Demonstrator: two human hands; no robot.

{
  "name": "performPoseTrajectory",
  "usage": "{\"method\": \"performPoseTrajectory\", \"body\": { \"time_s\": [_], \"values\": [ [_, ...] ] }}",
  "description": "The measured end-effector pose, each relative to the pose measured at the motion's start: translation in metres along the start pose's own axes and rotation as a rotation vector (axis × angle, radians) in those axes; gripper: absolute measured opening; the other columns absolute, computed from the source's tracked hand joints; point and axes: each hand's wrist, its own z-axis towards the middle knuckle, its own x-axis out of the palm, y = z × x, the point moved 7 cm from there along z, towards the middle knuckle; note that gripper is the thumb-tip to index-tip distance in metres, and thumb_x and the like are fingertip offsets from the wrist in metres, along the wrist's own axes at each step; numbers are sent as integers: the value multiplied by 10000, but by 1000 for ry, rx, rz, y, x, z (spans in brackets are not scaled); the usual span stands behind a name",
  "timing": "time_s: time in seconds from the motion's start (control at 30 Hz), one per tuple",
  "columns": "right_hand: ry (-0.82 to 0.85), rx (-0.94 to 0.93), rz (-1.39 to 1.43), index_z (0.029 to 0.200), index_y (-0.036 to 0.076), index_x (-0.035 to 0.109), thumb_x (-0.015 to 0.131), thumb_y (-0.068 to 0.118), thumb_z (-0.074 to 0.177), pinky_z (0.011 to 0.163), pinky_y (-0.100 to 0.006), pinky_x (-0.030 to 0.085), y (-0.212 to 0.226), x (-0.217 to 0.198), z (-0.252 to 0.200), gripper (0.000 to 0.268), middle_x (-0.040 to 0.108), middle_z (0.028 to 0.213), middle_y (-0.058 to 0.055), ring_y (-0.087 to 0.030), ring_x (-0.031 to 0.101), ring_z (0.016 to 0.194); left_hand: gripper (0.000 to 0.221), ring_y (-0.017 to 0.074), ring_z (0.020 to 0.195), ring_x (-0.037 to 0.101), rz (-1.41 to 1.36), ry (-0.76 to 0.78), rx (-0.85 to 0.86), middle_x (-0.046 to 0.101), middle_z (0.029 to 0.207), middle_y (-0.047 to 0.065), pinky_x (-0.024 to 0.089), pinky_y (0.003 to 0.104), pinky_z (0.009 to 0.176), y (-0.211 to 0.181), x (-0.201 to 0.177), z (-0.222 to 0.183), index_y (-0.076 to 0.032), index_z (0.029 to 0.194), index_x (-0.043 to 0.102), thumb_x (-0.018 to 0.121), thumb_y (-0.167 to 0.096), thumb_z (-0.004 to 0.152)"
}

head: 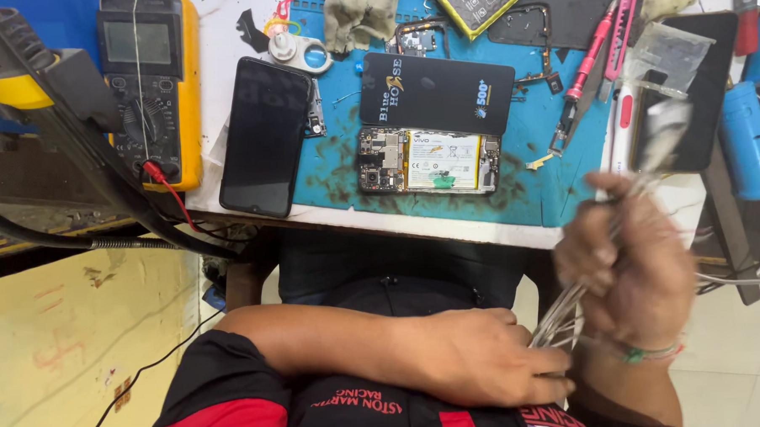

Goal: The person handles a phone screen component and a mobile phone chassis, then connects a charging cable to the phone's port.

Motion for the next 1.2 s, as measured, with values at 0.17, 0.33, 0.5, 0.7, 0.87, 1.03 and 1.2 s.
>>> {"method": "performPoseTrajectory", "body": {
  "time_s": [0.17, 0.33, 0.5, 0.7, 0.87, 1.03, 1.2],
  "values": [
    [-240, -320, -851, 1311, -56, 565, 541, 331, 1230, 583, -197, 316, 37, -20, 11, 396, 579, 772, -43, -53, 434, 618, 202, 233, 1051, 694, 386, -351, -79, 638, 1282, 80, 508, 403, 811, 31, -69, -52, -76, 1209, 684, 671, -186, 1041],
    [-257, -249, -1054, 1318, -20, 593, 542, 302, 1173, 566, -196, 283, 30, -37, 23, 357, 601, 825, -30, -28, 390, 621, 439, 249, 1155, 579, 831, -404, -613, 590, 1388, 113, 408, 419, 957, 73, -121, -102, -56, 1263, 707, 735, -412, 1008],
    [-167, -323, -1217, 1269, -42, 557, 559, 237, 1231, 794, -211, 467, 15, -32, 34, 281, 617, 911, -37, -57, 559, 838, 559, 260, 1236, 507, 920, -353, -660, 544, 1450, 140, 379, 427, 1010, 83, -126, -105, -50, 1301, 697, 734, -512, 988],
    [-199, -259, -1193, 1277, -42, 618, 622, 192, 1154, 851, -234, 489, 10, -36, 38, 265, 642, 944, -25, -66, 587, 870, 583, 291, 1276, 505, 842, -298, -648, 525, 1490, 166, 386, 438, 1008, 93, -131, -100, -19, 1280, 707, 738, -517, 978],
    [-194, -166, -1137, 1245, -40, 663, 673, 185, 1097, 790, -215, 446, 7, -35, 38, 270, 650, 956, -10, -63, 555, 869, 534, 332, 1393, 469, 802, -262, -674, 485, 1563, 157, 375, 482, 1103, 97, -135, -96, -11, 1184, 737, 759, -477, 924],
    [-168, -116, -1141, 1216, -32, 677, 672, 196, 1072, 772, -208, 448, 8, -32, 36, 270, 651, 912, 3, -54, 561, 844, 492, 350, 1431, 439, 804, -271, -665, 491, 1563, 152, 347, 519, 1136, 96, -139, -93, -30, 1170, 749, 748, -457, 926],
    [-143, -110, -1159, 1207, -35, 695, 664, 182, 1068, 774, -218, 436, 11, -28, 23, 260, 650, 891, -8, -60, 544, 832, 482, 318, 1360, 490, 838, -333, -628, 536, 1494, 164, 324, 558, 1126, 84, -141, -89, -53, 1188, 735, 744, -469, 946]
  ]
}}
